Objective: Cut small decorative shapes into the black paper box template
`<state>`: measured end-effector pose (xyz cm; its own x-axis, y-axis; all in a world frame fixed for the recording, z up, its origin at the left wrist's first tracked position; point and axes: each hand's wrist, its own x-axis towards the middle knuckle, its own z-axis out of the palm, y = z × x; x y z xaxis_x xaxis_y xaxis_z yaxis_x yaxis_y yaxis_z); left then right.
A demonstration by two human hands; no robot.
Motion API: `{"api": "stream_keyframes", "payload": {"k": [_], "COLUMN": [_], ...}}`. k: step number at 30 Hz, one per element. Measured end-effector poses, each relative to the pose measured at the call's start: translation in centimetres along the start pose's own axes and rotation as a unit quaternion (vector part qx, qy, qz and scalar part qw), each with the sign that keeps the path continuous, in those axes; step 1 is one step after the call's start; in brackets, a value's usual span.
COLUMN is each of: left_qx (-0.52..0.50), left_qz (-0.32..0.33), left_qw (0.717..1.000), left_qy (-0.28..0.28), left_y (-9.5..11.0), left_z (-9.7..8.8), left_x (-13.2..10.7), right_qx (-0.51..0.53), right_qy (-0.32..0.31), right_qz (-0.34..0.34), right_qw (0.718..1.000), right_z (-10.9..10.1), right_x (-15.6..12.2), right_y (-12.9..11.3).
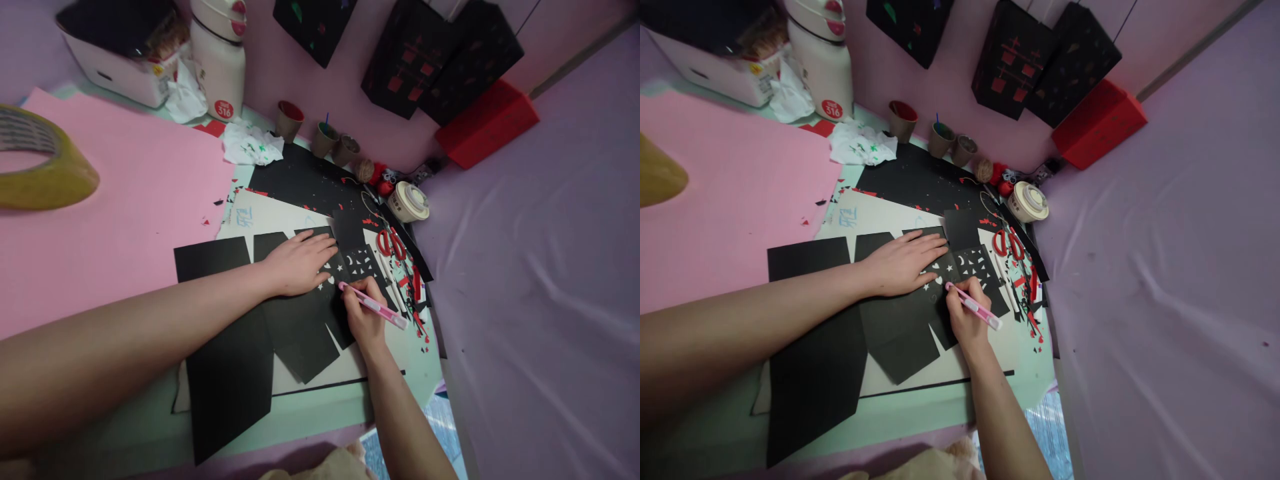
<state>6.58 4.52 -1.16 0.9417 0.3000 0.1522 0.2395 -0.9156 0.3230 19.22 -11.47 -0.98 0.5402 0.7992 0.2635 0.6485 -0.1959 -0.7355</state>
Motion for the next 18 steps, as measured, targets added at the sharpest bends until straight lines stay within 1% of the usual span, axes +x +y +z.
{"api": "stream_keyframes", "payload": {"k": [13,16,18], "left_qx": [-0.001,-0.001,-0.001], "left_qz": [0.0,0.0,0.0], "left_qw": [1.0,1.0,1.0], "left_qy": [0.0,0.002,-0.001], "left_y": [-0.02,-0.01,0.07], "left_z": [-0.02,-0.08,-0.15], "left_x": [0.01,0.0,0.0], "right_qx": [0.017,0.026,0.05], "right_qy": [0.001,0.021,0.041], "right_qz": [0.014,0.023,0.031], "right_qw": [1.0,0.999,0.997], "right_z": [-0.01,-0.11,-0.12], "right_x": [0.02,0.01,0.04], "right_y": [-0.12,-0.09,-0.12]}}
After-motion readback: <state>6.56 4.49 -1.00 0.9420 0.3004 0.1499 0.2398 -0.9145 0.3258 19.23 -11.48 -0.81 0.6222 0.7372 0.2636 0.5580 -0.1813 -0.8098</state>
